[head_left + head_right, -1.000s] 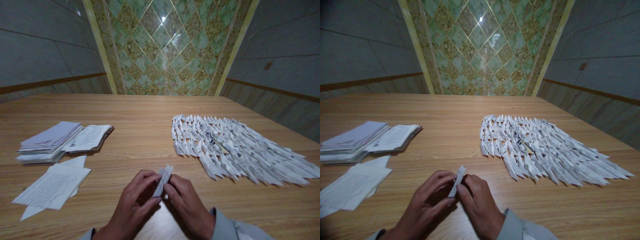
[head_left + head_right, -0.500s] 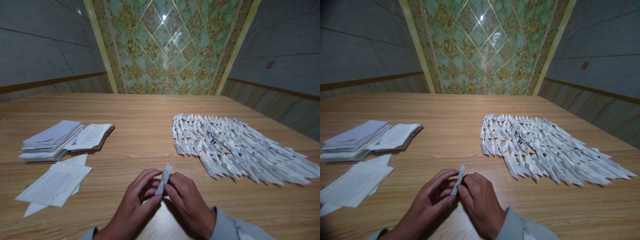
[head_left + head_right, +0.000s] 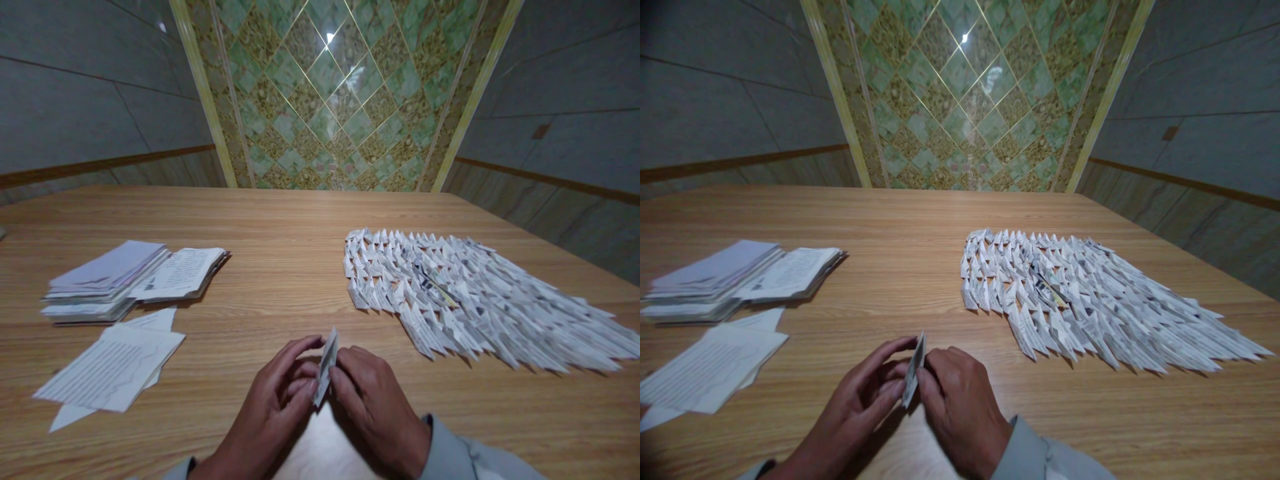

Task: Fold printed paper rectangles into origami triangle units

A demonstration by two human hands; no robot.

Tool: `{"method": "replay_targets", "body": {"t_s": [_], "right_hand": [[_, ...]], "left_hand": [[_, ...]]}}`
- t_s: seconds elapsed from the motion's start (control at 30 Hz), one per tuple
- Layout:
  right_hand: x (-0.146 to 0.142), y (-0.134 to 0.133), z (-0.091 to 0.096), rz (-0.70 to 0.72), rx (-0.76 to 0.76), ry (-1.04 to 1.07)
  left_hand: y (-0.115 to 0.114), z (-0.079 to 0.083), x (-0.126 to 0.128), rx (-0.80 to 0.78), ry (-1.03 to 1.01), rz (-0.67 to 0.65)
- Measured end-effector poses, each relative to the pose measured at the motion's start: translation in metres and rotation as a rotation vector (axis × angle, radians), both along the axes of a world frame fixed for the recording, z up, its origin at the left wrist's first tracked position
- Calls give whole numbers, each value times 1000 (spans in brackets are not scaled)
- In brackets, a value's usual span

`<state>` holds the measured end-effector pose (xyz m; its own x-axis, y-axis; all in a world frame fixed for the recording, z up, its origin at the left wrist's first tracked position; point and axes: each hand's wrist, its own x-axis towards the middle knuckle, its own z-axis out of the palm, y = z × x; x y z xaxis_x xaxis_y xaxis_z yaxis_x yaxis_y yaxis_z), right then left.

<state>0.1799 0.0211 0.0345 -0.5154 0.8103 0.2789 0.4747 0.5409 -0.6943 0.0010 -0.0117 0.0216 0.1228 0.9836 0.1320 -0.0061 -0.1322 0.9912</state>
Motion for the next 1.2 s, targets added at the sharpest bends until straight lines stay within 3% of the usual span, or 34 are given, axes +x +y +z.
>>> {"method": "replay_targets", "body": {"t_s": [0.23,0.5,0.63,0.73,0.93,1.2], "right_hand": [[-4,-5,0,-136,-34,49],[-9,-10,-4,-67,80,43],[-6,-10,-4,-118,75,62],[-6,-8,-4,-133,101,53],[-8,-8,-3,-101,154,70],[-7,-11,0,2,393,43]], "left_hand": [[-5,-7,5,69,184,93],[1,-5,15,89,236,187],[6,0,13,192,312,282],[7,0,11,219,281,289],[2,-3,15,116,137,216],[0,1,18,29,43,220]]}}
